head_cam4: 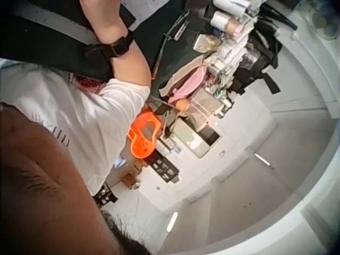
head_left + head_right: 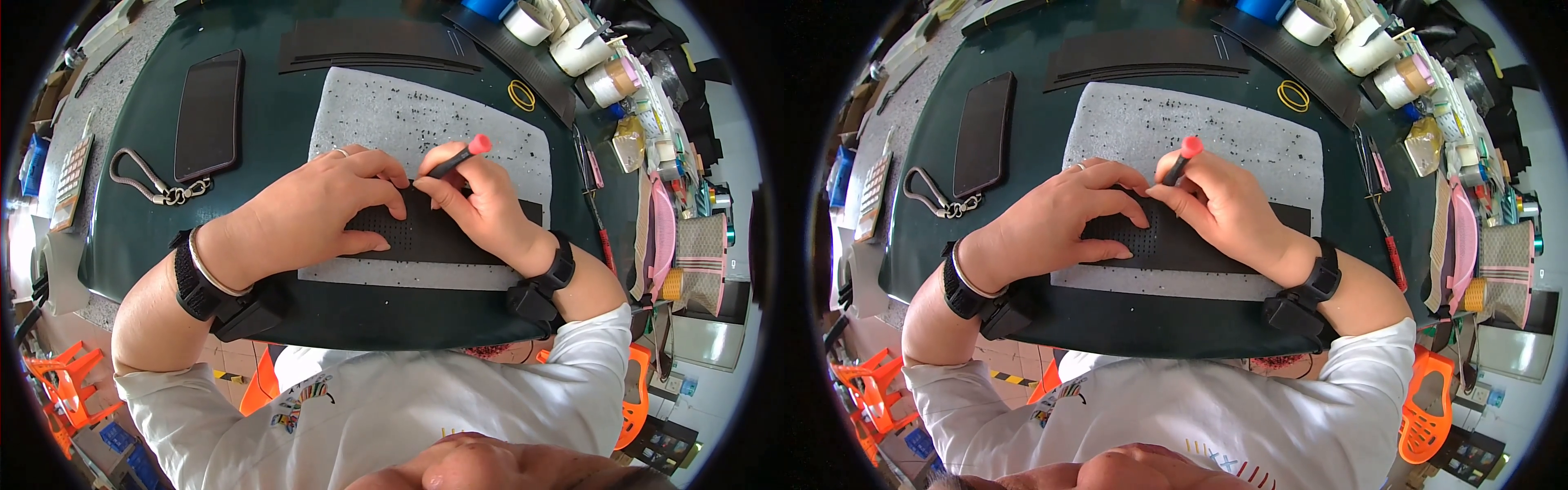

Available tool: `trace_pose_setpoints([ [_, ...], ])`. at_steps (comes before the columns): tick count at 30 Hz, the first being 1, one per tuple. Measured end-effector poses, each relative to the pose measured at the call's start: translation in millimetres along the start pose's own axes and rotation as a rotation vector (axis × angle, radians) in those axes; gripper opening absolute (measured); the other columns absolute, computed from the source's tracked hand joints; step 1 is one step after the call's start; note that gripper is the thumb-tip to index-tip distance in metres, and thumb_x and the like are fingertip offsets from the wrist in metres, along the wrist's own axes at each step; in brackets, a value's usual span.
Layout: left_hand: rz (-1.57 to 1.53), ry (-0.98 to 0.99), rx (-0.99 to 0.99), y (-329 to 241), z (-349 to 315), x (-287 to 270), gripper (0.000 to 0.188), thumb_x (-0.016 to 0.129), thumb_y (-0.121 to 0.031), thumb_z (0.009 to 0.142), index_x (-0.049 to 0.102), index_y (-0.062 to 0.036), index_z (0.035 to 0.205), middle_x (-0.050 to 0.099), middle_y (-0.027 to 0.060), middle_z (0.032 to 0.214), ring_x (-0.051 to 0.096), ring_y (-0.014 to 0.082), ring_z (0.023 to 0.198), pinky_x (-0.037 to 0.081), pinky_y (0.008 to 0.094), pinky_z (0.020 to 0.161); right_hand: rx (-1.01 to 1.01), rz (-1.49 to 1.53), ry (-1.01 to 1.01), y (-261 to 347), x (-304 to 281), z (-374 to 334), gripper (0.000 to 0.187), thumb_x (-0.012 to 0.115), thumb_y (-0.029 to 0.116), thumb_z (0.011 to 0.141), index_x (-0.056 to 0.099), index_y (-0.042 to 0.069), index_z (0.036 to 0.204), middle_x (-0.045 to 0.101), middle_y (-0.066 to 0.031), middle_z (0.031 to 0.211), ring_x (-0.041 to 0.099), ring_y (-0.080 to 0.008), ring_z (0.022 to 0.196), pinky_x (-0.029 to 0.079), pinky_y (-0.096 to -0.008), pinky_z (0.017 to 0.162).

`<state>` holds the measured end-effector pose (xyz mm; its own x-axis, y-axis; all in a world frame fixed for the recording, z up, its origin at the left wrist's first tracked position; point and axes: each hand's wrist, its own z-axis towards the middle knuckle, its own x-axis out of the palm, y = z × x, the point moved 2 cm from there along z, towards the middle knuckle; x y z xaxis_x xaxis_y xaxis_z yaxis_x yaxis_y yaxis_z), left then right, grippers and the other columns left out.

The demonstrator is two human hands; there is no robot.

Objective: The person uses a small tool to press into a series of holes on a black rectangular piece of material, then uses the tool to pry out small pieces of debris from the holes.

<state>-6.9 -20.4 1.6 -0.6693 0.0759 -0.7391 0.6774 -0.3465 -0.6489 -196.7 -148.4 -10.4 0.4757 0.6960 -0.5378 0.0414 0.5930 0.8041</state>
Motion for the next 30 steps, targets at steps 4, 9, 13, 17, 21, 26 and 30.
trace_pose_setpoints([
  [4, -0.003, 0.011, -0.010, -0.3, 0.1, -1.2, 0.029, 0.083, -0.014, 0.081, 0.072, -0.0103, 0.107, 0.062, 0.0048, 0.129, 0.059, 0.0296, 0.122, 0.050, 0.0417, 0.105, -0.047, -0.062, 0.010, -5.1, 1.1, -0.3, 0.009, 0.068, 0.007, 0.101, 0.062, 0.003, 0.104, 0.064, -0.0040, 0.092, 0.064, -0.0092, 0.070, 0.050, -0.0231, 0.064],
  [9, -0.010, 0.014, -0.014, -0.7, 0.0, -0.5, 0.029, 0.083, -0.015, 0.081, 0.072, -0.0102, 0.107, 0.062, 0.0041, 0.129, 0.058, 0.0291, 0.123, 0.050, 0.0414, 0.106, 0.059, 0.040, -0.062, -4.7, -1.1, -3.1, 0.009, 0.068, 0.008, 0.102, 0.061, 0.003, 0.105, 0.064, -0.0037, 0.090, 0.063, -0.0087, 0.069, 0.049, -0.0226, 0.063],
  [13, 0.000, 0.014, -0.008, -0.6, 0.2, -0.9, 0.028, 0.083, -0.015, 0.082, 0.072, -0.0102, 0.108, 0.062, 0.0038, 0.130, 0.058, 0.0289, 0.123, 0.049, 0.0414, 0.106, -0.041, -0.078, -0.018, -4.4, -1.3, -0.6, 0.011, 0.067, 0.010, 0.103, 0.059, 0.003, 0.106, 0.063, -0.0035, 0.090, 0.062, -0.0086, 0.068, 0.048, -0.0226, 0.063],
  [17, 0.000, 0.010, 0.005, -0.7, 0.6, -0.6, 0.030, 0.084, -0.014, 0.080, 0.072, -0.0101, 0.108, 0.062, 0.0049, 0.130, 0.058, 0.0297, 0.124, 0.048, 0.0419, 0.107, -0.060, -0.102, -0.001, -3.0, -2.3, -2.8, 0.012, 0.068, 0.010, 0.102, 0.059, 0.003, 0.106, 0.063, -0.0032, 0.089, 0.061, -0.0083, 0.068, 0.047, -0.0226, 0.062],
  [21, -0.022, 0.017, 0.001, -0.1, 0.7, -0.7, 0.035, 0.086, -0.011, 0.077, 0.072, -0.0099, 0.109, 0.062, 0.0069, 0.132, 0.057, 0.0312, 0.123, 0.047, 0.0429, 0.108, -0.020, -0.041, -0.014, -3.0, -2.3, -3.1, 0.012, 0.069, 0.010, 0.101, 0.061, 0.003, 0.106, 0.062, -0.0025, 0.089, 0.059, -0.0080, 0.068, 0.046, -0.0232, 0.062],
  [26, -0.009, 0.020, 0.004, 0.0, 0.4, -0.6, 0.035, 0.086, -0.011, 0.077, 0.072, -0.0099, 0.109, 0.062, 0.0066, 0.132, 0.057, 0.0313, 0.123, 0.047, 0.0429, 0.108, -0.054, -0.067, -0.001, -2.4, -2.2, -4.9, 0.011, 0.069, 0.009, 0.101, 0.061, 0.003, 0.106, 0.063, -0.0027, 0.090, 0.060, -0.0084, 0.068, 0.047, -0.0238, 0.062],
  [30, -0.011, 0.022, 0.002, 0.1, 0.7, -0.6, 0.036, 0.086, -0.011, 0.077, 0.072, -0.0098, 0.109, 0.062, 0.0062, 0.132, 0.057, 0.0313, 0.123, 0.047, 0.0429, 0.108, -0.083, -0.108, 0.040, 0.7, -4.0, -2.8, 0.011, 0.069, 0.009, 0.101, 0.061, 0.002, 0.105, 0.064, -0.0039, 0.091, 0.063, -0.0090, 0.069, 0.049, -0.0235, 0.062],
])
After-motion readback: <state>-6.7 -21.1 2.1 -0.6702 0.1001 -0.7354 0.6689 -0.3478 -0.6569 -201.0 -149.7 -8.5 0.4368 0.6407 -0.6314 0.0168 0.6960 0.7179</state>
